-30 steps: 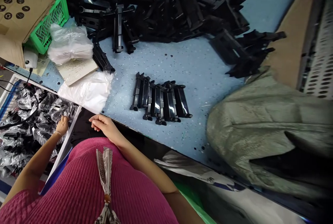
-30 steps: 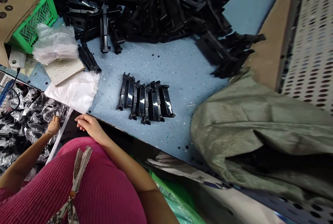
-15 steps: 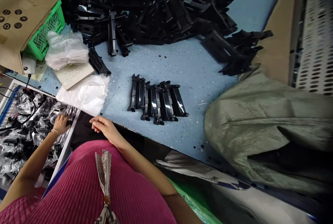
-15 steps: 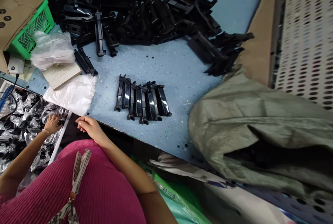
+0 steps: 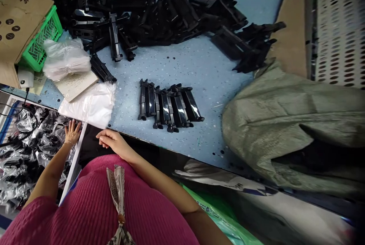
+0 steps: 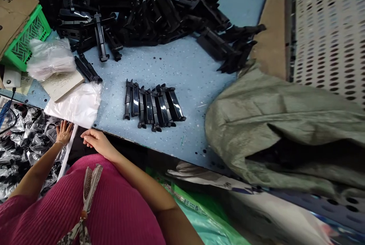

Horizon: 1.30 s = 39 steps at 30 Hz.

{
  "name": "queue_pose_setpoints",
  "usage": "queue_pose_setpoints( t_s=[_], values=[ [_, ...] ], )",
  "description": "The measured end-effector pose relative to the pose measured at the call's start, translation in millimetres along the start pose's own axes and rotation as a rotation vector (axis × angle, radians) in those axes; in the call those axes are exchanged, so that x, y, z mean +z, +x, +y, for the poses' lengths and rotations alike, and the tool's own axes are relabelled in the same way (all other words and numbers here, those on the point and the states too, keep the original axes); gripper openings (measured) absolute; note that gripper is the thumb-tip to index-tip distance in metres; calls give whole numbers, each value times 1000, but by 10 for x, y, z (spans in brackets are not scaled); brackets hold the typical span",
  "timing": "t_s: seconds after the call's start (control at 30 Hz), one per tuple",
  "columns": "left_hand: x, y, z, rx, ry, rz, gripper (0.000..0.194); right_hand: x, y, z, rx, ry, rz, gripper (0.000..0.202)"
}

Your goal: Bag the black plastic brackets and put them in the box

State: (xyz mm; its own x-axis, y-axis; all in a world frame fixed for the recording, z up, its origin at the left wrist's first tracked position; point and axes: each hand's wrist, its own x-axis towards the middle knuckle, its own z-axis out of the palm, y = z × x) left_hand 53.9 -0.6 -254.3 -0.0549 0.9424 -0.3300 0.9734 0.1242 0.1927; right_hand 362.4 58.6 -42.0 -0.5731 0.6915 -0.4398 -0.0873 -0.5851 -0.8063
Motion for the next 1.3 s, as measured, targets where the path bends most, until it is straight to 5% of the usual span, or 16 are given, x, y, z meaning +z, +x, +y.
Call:
queue_pose_setpoints(
  t_s=[0.17, 0.33, 0.53, 0.63, 0.8, 0.97, 1.07, 1.2, 1.3],
  values=[
    [-22, -15, -106, 39, -31, -2, 58, -13, 9, 29, 21, 6, 9, 29],
    [-213, -312, -323, -31, -59, 89, 61, -55, 6, 4, 16, -1, 31, 26],
    [57, -672, -183, -76, -65, 50, 57, 5, 42, 63, 55, 0, -21, 26],
    [155, -671, -119, -142, -54, 71, 54, 17, 49, 94, 56, -10, -46, 24],
    [22, -537, -125, -93, -57, 95, 56, 29, -1, 37, 30, -106, -74, 16],
    [-122, -394, 12, -4, 18, -43, 54, -116, -170, -432, -256, -491, -58, 17],
    [-388, -379, 105, 64, 37, -187, 44, -498, -343, -814, -450, -791, 177, 22],
    [-1160, -371, 369, 146, -75, -391, 24, -1084, -389, -1098, -443, -1228, 630, 29],
    [-1809, -287, 906, 341, -298, -239, 33, -1234, -247, -1210, -293, -1499, 727, 33]
  ],
)
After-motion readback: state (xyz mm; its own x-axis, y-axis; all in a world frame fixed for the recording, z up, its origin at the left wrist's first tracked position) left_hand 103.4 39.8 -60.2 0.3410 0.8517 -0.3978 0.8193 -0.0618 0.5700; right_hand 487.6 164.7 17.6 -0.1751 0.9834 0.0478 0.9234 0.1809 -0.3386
